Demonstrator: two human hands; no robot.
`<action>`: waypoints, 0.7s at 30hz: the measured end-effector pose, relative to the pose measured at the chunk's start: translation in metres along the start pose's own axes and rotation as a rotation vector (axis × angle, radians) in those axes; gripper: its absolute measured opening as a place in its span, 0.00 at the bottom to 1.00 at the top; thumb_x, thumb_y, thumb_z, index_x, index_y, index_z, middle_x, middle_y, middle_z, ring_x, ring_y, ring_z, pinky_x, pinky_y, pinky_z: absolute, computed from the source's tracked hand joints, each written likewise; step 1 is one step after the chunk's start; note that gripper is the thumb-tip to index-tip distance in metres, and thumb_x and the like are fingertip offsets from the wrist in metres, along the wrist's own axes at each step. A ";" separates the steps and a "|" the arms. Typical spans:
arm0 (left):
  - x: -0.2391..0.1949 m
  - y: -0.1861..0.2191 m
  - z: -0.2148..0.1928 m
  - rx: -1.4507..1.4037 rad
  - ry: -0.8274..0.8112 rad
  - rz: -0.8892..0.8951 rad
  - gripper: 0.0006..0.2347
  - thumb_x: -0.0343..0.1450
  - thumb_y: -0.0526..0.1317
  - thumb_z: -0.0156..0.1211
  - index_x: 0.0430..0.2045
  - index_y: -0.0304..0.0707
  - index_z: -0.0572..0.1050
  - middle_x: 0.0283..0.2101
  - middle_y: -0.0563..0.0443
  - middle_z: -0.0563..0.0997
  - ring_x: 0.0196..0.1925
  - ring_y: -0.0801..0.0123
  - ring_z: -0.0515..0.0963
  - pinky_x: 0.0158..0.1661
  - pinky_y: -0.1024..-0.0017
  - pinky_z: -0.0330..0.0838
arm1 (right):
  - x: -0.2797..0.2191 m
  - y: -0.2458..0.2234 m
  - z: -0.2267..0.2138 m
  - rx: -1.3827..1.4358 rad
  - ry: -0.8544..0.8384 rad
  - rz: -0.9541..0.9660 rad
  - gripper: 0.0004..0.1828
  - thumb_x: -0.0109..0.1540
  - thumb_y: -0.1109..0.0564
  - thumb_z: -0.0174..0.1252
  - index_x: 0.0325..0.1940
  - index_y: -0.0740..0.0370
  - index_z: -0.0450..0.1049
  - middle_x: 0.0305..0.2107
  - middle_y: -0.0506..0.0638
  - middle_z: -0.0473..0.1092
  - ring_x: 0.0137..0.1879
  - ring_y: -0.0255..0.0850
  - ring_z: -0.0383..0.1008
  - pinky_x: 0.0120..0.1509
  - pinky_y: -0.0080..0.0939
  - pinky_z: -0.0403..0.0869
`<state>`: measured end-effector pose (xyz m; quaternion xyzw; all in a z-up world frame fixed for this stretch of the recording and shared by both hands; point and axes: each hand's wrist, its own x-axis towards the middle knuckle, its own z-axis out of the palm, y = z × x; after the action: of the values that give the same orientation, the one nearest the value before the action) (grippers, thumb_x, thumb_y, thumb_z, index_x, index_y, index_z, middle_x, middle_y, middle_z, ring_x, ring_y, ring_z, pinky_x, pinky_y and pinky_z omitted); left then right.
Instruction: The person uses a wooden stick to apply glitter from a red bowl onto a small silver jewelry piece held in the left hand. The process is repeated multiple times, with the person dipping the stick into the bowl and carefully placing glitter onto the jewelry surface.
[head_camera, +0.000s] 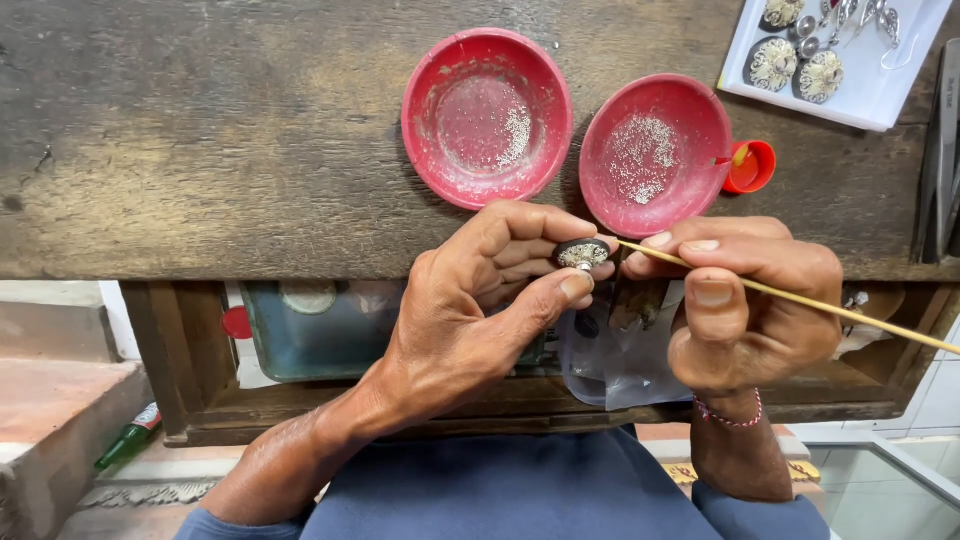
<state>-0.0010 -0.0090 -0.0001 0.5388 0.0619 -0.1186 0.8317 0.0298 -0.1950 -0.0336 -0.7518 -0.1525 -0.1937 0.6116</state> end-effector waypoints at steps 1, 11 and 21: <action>0.000 -0.001 0.000 0.002 0.001 0.000 0.11 0.74 0.31 0.59 0.50 0.31 0.71 0.48 0.39 0.83 0.52 0.62 0.87 0.55 0.71 0.85 | 0.000 0.000 -0.002 0.002 0.001 0.000 0.12 0.70 0.54 0.54 0.41 0.67 0.69 0.30 0.64 0.71 0.29 0.49 0.78 0.35 0.36 0.77; -0.001 0.000 0.002 0.011 0.011 -0.001 0.12 0.74 0.31 0.60 0.50 0.31 0.71 0.48 0.40 0.83 0.54 0.61 0.86 0.54 0.70 0.86 | 0.000 -0.004 -0.009 -0.027 -0.066 0.039 0.10 0.70 0.56 0.53 0.42 0.67 0.68 0.32 0.64 0.71 0.32 0.49 0.79 0.38 0.37 0.79; -0.003 -0.002 -0.001 0.045 -0.039 0.038 0.13 0.75 0.31 0.59 0.54 0.33 0.71 0.53 0.43 0.82 0.53 0.61 0.88 0.59 0.71 0.82 | 0.002 -0.003 -0.009 0.012 -0.096 0.053 0.09 0.70 0.56 0.54 0.43 0.67 0.70 0.33 0.62 0.73 0.32 0.48 0.80 0.39 0.38 0.81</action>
<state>-0.0044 -0.0087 -0.0020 0.5561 0.0328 -0.1143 0.8226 0.0295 -0.2037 -0.0280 -0.7602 -0.1630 -0.1401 0.6131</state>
